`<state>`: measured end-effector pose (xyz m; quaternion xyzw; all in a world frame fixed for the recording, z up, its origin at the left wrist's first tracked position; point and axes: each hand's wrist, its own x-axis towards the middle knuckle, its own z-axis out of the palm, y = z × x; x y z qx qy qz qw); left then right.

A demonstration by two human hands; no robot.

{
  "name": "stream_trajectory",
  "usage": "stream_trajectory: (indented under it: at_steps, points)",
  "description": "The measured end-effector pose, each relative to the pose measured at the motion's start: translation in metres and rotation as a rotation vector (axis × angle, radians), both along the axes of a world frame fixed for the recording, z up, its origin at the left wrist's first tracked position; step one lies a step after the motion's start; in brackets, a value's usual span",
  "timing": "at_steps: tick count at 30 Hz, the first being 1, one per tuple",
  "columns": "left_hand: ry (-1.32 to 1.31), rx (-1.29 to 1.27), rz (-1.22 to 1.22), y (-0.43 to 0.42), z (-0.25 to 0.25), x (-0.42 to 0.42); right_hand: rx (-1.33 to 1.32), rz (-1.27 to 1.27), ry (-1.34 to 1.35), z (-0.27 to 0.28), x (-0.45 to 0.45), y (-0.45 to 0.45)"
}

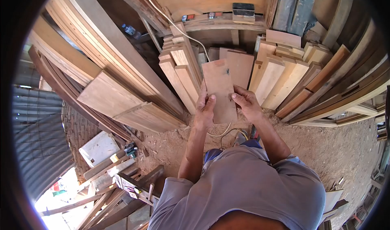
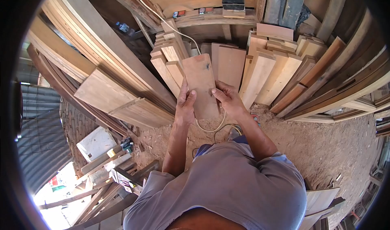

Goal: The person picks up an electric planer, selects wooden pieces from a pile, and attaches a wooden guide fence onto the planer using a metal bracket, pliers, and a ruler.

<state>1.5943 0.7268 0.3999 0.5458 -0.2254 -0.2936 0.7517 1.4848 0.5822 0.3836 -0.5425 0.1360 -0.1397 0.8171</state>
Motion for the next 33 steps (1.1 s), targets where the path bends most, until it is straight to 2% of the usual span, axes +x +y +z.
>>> stream_trajectory:
  at_steps: [4, 6, 7, 8, 9, 11, 15, 19, 21, 22, 24, 26, 28, 30, 33]
  points:
    - [-0.044, 0.046, -0.111, 0.006, -0.006, 0.006, 0.084, -0.002, -0.007, -0.024, 0.005, 0.003]
    - [-0.100, 0.098, -0.151, 0.007, 0.005, -0.004, 0.204, -0.220, -0.010, -0.034, 0.010, 0.018]
    - [-0.164, 0.147, -0.191, 0.006, 0.009, -0.009, 0.203, -0.221, -0.007, -0.034, 0.009, 0.017]
    - [-0.267, 0.205, -0.150, 0.005, -0.003, -0.010, 0.416, -0.197, 0.033, -0.033, 0.007, 0.017]
    - [-0.263, 0.206, -0.150, 0.003, 0.002, -0.014, 0.630, -0.171, 0.073, -0.030, 0.005, 0.017]
    - [-0.146, 0.253, -0.161, -0.003, 0.014, -0.022, 0.679, -0.165, 0.050, -0.025, 0.003, 0.018]
    - [-0.125, 0.198, -0.159, -0.008, -0.004, -0.023, 0.849, -0.150, 0.067, -0.046, 0.002, 0.011]
    - [-0.022, 0.165, -0.208, -0.005, -0.013, -0.026, 0.803, -0.215, -0.009, -0.063, -0.003, -0.015]
    - [-0.042, 0.230, -0.199, 0.008, -0.030, -0.023, 0.497, -0.548, 0.104, -0.072, 0.003, -0.039]
    - [-0.048, 0.225, -0.210, 0.017, -0.039, -0.022, 0.415, -0.767, 0.233, -0.127, 0.009, -0.063]
    - [0.000, 0.349, -0.199, 0.038, -0.057, -0.020, 0.323, -0.726, 0.205, -0.092, -0.004, -0.100]
    - [0.039, 0.397, -0.171, 0.062, -0.074, -0.022, 0.192, -0.950, 0.459, -0.146, -0.003, -0.160]
    - [0.077, 0.443, -0.134, 0.083, -0.088, -0.024, 0.210, -1.044, 0.285, -0.149, -0.007, -0.196]
    - [0.257, 0.548, -0.078, 0.101, -0.100, -0.027, 0.088, -1.113, 0.334, -0.147, -0.012, -0.225]
    - [0.325, 0.560, -0.035, 0.117, -0.126, -0.034, 0.070, -1.183, 0.458, -0.162, -0.010, -0.277]
